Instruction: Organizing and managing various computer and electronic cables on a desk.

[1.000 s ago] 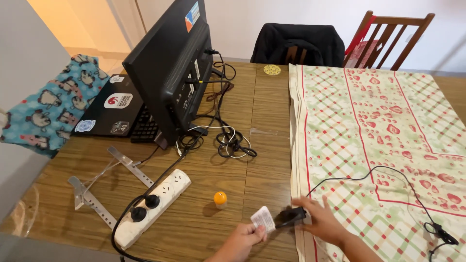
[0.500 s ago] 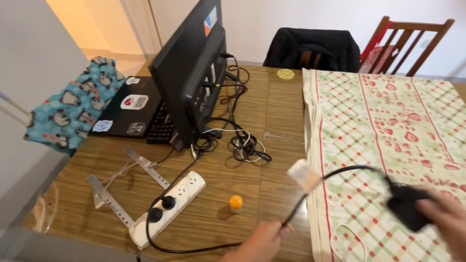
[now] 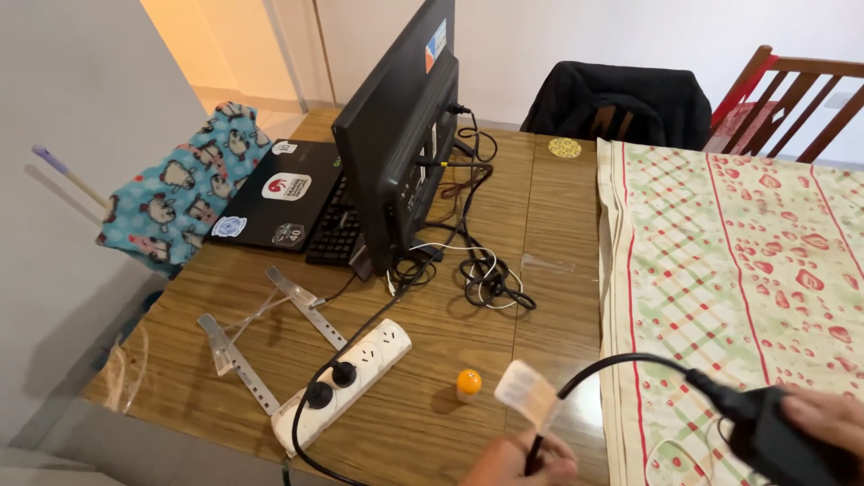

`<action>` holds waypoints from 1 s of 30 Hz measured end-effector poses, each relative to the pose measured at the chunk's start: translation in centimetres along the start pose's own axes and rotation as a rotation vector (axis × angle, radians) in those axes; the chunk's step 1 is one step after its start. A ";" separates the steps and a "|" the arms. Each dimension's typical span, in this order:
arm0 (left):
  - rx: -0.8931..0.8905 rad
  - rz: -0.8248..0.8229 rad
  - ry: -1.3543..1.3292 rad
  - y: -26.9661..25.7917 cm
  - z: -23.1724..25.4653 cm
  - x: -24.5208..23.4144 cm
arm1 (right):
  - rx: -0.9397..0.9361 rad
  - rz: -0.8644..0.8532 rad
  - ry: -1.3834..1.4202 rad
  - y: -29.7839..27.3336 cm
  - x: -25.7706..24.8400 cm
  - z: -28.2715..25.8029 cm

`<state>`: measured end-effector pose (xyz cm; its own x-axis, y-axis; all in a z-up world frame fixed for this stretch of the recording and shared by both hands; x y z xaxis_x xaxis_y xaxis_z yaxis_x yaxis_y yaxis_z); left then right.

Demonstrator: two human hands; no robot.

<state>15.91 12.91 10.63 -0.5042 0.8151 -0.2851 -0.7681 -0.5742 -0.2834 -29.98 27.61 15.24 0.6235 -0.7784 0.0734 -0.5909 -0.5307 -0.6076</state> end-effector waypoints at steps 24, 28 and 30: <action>-0.632 0.349 -0.161 -5.4 0.5 -12.5 | 0.183 -0.708 -0.421 -8.7 35.9 22.7; -0.757 0.278 -0.157 -4.9 -0.2 -13.7 | -0.005 -0.615 -0.970 -4.9 35.9 22.5; -0.772 0.256 -0.232 -4.0 -1.4 -14.2 | -0.186 -0.439 -1.077 -1.9 35.3 23.2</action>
<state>26.72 3.52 14.55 -0.7592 0.5991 -0.2542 -0.1764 -0.5655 -0.8057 4.99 8.91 0.67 0.8503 0.1206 -0.5122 -0.2279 -0.7929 -0.5651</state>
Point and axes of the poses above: each hand's wrist, its own y-axis towards the middle knuckle, its own x-axis out of the palm, z = x × y, the point moved 1 cm from there along y, towards the middle knuckle, and after that the axes turned 8 degrees about y, right-handed, at the moved point
